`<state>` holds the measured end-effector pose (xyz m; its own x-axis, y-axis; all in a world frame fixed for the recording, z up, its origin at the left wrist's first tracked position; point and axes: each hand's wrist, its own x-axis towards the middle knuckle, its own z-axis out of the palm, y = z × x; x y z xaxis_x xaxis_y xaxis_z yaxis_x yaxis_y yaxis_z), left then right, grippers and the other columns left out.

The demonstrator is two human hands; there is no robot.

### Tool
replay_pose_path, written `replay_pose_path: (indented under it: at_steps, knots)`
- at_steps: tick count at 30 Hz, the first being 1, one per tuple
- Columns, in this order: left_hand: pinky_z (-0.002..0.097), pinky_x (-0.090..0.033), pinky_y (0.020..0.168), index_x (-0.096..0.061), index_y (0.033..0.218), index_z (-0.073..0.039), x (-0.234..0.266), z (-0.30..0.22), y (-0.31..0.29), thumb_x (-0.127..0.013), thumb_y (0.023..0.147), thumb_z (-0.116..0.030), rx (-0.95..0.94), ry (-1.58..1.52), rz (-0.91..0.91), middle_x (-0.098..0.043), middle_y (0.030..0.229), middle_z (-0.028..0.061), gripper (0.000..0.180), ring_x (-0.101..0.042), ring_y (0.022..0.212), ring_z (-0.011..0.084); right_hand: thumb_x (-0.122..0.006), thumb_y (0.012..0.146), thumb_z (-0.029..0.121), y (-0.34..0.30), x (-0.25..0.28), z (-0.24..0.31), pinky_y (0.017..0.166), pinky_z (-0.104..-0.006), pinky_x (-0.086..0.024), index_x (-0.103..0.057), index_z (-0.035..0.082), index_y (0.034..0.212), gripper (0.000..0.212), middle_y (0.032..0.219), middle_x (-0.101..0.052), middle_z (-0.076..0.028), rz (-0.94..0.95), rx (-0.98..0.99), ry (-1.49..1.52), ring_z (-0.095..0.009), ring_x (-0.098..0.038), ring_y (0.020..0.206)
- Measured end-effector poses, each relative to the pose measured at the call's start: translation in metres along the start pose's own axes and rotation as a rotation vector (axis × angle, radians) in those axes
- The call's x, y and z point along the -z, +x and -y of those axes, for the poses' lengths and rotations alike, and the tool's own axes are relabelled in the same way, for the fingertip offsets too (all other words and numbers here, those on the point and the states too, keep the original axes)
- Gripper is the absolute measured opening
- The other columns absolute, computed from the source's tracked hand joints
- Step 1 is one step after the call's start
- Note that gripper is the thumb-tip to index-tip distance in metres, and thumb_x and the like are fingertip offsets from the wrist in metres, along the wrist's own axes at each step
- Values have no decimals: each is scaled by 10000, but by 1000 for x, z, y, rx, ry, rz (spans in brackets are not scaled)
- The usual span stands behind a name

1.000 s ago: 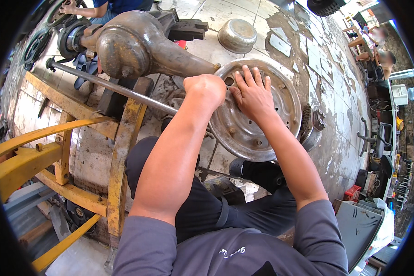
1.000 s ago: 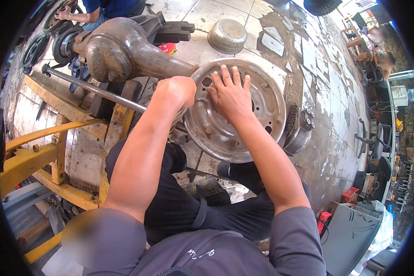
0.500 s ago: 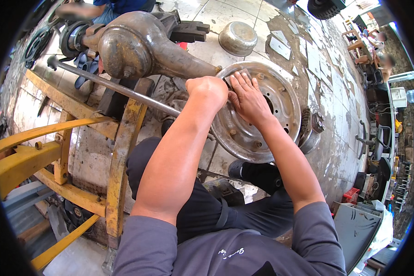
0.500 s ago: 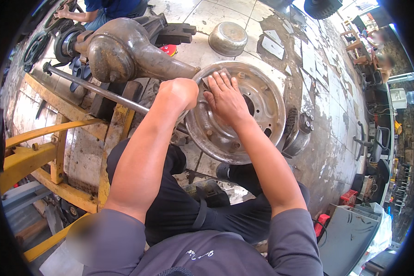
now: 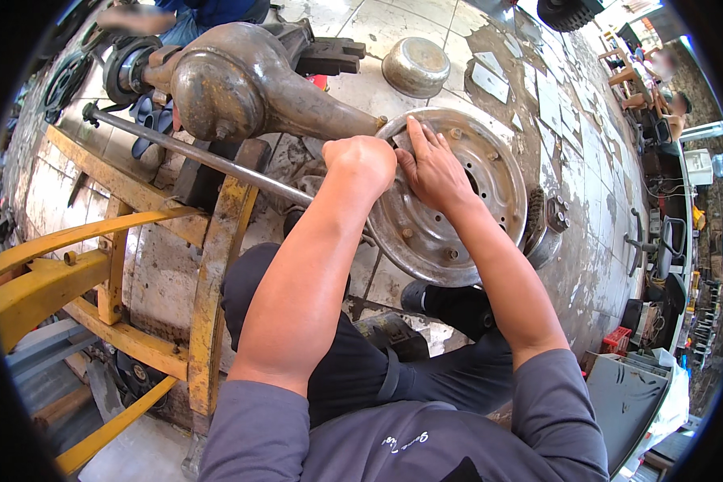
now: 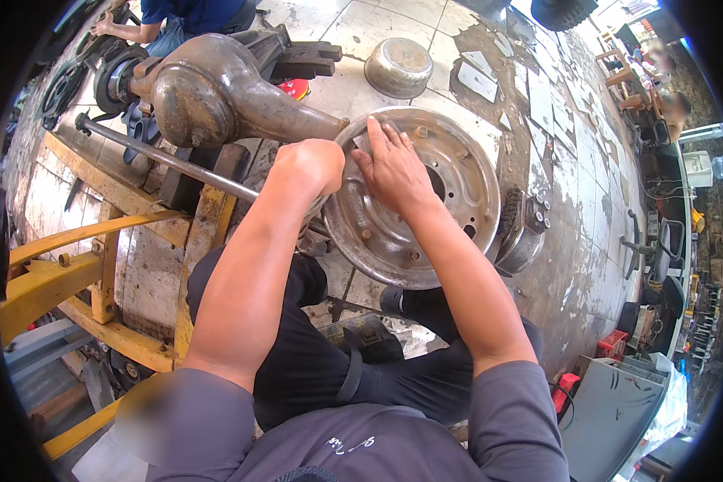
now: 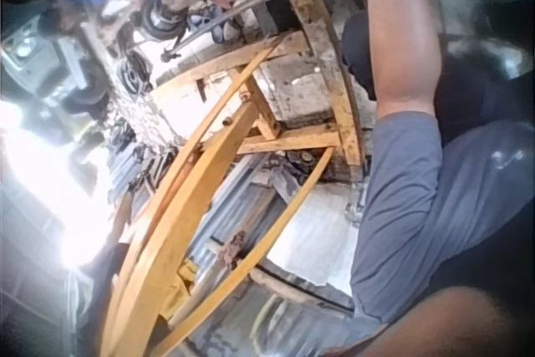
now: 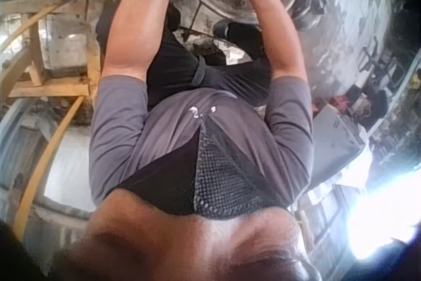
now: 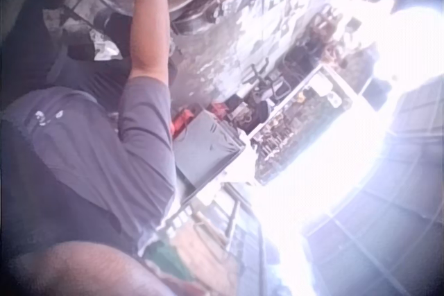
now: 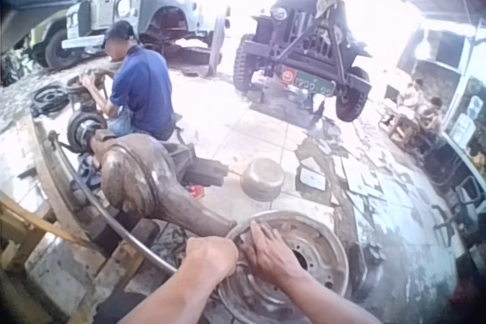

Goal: The person sands the surface of a large circular metal part using a sanding block. They repeatedly rub the block over the face and edges of the part, rotating it to reach different areas.

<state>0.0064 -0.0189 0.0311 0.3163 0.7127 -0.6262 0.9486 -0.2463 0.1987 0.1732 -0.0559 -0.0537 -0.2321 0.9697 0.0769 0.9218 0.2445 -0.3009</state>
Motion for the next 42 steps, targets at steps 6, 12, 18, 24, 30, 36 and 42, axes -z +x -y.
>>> replay_pose_path:
  at_steps: [6,12,18,24,30,36,42]
  knots:
    - [427,-549,915,-754,1094,-54,-3,2,-2,-631,844,-83,10,1,14,-722,1169,152,280,-690,1107,318,-440,1047,437,-2,0,7,1193,-487,-283,-315,-58,1509,688,1463,-471,-298,34,-26,25,-409,-390,1424]
    - [428,-543,936,-751,1103,-55,-4,-3,2,-628,846,-89,-17,5,-19,-714,1179,166,286,-685,1115,320,-436,1048,441,-1,0,6,1196,-486,-280,-302,-41,1522,690,1471,-467,-289,5,-14,8,-427,-376,1428]
    - [424,-543,936,-751,1102,-56,-1,-3,0,-629,853,-112,2,41,18,-714,1178,165,282,-684,1117,319,-430,1047,449,-10,2,8,1190,-495,-288,-308,-45,1515,691,1461,-479,-286,3,6,-1,-437,-392,1414]
    - [423,-544,937,-751,1102,-55,-3,-3,-3,-622,856,-104,4,49,-2,-712,1183,166,282,-685,1115,320,-454,1039,441,-4,-8,3,1177,-495,-309,-312,-49,1510,695,1459,-484,-282,-39,47,40,-437,-412,1400]
    - [421,-544,935,-749,1111,-62,-3,-5,2,-623,854,-102,2,47,5,-714,1183,160,288,-684,1117,319,-450,1041,440,-1,1,4,1189,-484,-290,-297,-48,1519,700,1455,-485,-286,-3,9,32,-436,-401,1406]
    - [376,-503,915,-770,1134,-204,-6,-6,5,-680,899,-195,56,53,11,-734,1206,8,251,-683,1149,208,-421,1049,457,-5,5,5,1192,-479,-288,-285,-45,1527,706,1459,-477,-293,27,3,50,-429,-395,1411]
    - [409,-543,933,-752,1108,-67,-1,-3,-5,-635,849,-99,8,23,-10,-717,1185,147,286,-688,1115,303,-395,1057,464,-8,7,11,1196,-474,-285,-271,-53,1529,711,1460,-467,-305,49,-8,59,-420,-397,1412]
